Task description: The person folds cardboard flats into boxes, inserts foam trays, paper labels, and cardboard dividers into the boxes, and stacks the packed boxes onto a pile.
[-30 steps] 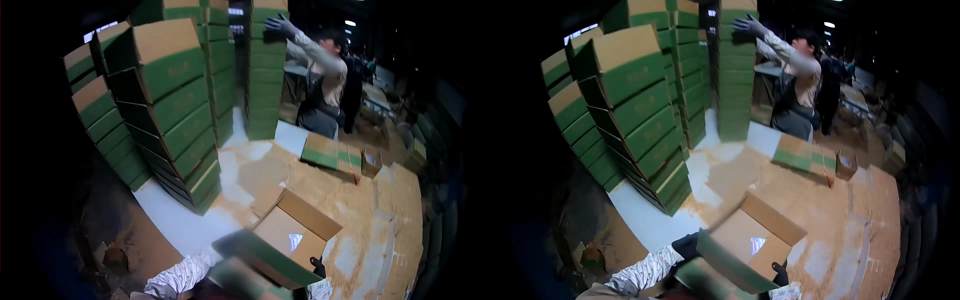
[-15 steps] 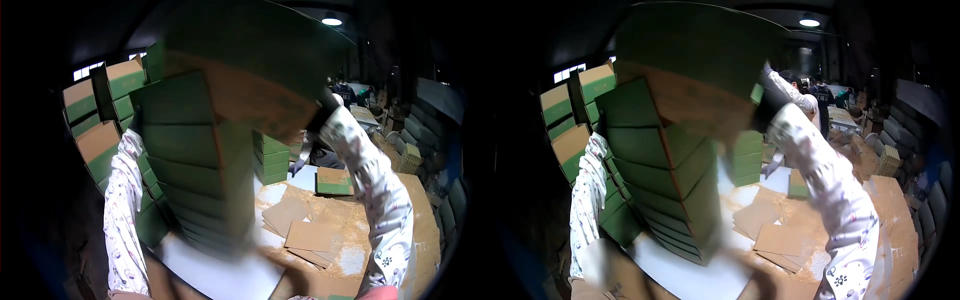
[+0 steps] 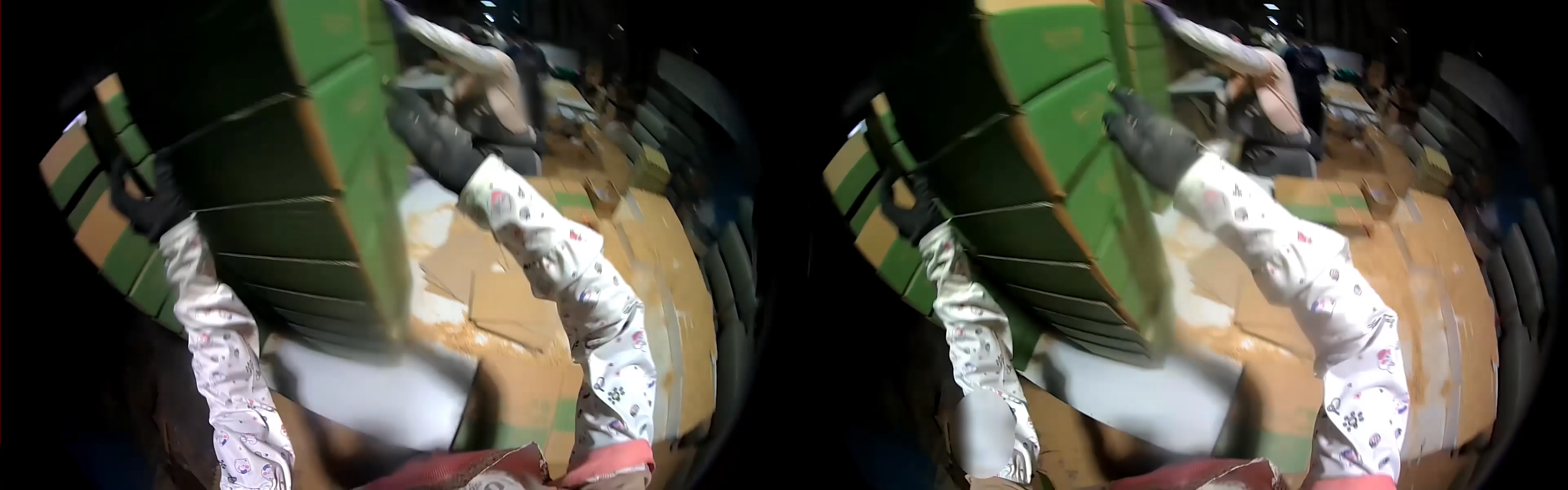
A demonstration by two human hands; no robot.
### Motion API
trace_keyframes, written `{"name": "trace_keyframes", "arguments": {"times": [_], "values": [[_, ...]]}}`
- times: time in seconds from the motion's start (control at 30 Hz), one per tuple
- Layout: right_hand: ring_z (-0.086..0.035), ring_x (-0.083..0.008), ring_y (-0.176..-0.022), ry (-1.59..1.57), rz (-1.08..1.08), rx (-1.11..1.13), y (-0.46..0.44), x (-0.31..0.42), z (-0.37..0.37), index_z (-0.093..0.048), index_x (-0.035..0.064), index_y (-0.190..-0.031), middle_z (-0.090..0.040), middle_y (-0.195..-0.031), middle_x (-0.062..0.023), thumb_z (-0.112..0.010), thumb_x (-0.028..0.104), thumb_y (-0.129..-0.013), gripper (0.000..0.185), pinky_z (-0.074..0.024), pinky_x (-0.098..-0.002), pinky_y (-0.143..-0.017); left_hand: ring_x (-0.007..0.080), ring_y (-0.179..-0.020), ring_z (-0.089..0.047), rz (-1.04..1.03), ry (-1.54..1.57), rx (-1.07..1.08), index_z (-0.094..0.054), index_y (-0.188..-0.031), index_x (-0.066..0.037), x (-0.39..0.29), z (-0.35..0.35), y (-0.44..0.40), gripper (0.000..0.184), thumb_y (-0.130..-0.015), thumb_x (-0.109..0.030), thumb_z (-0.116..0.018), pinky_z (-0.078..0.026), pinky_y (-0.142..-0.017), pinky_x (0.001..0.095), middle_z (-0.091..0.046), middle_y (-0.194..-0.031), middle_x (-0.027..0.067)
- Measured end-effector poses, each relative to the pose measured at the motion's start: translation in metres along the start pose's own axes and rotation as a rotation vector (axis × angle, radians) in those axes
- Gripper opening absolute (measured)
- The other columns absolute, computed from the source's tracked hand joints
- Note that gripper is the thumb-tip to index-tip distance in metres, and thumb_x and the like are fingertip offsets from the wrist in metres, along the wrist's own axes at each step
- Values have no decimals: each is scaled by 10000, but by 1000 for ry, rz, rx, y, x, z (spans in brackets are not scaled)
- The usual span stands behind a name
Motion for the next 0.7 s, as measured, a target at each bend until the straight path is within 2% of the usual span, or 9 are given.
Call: {"name": "trace_keyframes", "arguments": {"times": [0.07,0.13,0.2,0.23,0.3,0.37,0.43,0.57,0.7], "values": [[-538,-266,-878,-239,-531,270,101,-8,15,-439,86,-1126,-525,-1019,-155,-481,310,-812,389,-436,-316,-725,223,-939,-489,94,141,102,-470,-1052,18,-68,8,45,396,-741,-178,-620,-377,-832,312,-521,-1007,110],[-541,-233,-886,-175,-534,401,173,-15,13,-444,77,-1133,-549,-974,-145,-487,267,-813,375,-426,-295,-762,225,-888,-511,235,426,337,-499,-1008,25,-124,28,97,299,-766,-135,-575,-398,-799,324,-542,-953,114],[-535,-233,-917,-158,-808,475,324,-56,42,-441,67,-1145,-560,-967,-154,-484,237,-816,373,-413,-287,-807,265,-809,-546,152,775,970,-540,-938,-1,-208,34,216,264,-703,-95,-619,-424,-748,350,-574,-841,140],[-529,-253,-935,-258,-1114,423,422,-82,77,-451,68,-1136,-550,-1005,-159,-489,257,-809,380,-410,-302,-816,290,-842,-534,159,698,1262,-542,-940,-11,-254,46,292,318,-652,-92,-649,-421,-762,350,-566,-876,145],[-501,-276,-994,593,-1189,442,522,-65,182,-440,3,-1125,-517,-1055,-199,-524,294,-765,470,-409,-331,-827,284,-937,-501,483,562,1480,-521,-1009,-41,-268,99,452,436,-623,-169,-678,-400,-812,346,-546,-962,146],[-418,-344,-1078,251,-1842,161,769,-64,248,-362,-41,-1168,-431,-1140,-258,-532,283,-739,564,-344,-400,-893,304,-959,-496,948,42,1891,-505,-1041,-46,-242,239,670,477,-625,-210,-672,-394,-825,352,-541,-990,154],[-336,-343,-1143,847,-1407,503,707,-16,237,-343,-39,-1184,-379,-1193,-249,-568,294,-704,626,-268,-422,-944,318,-973,-490,1104,79,2063,-492,-1054,-43,-294,238,634,508,-628,-264,-657,-393,-825,362,-535,-1012,165],[-309,-337,-1150,813,-1507,82,708,-7,255,-311,-23,-1212,-340,-1234,-227,-569,341,-693,684,-236,-410,-955,315,-891,-524,966,-69,1910,-516,-971,-22,-311,206,587,406,-652,-257,-601,-415,-771,370,-550,-946,169],[-412,-351,-1066,629,-1974,150,760,-7,288,-281,-21,-1227,-395,-1196,-215,-558,402,-674,749,-308,-379,-918,314,-801,-540,1000,-231,1836,-527,-910,-16,-304,211,598,417,-616,-295,-625,-429,-728,387,-560,-884,164]]}}
Point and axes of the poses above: each hand's wrist, its own y-axis away from the middle knuckle, its own z-axis out of the back of the hand, x = y × z, the point moved 9 cm from there along -y, towards the middle knuckle
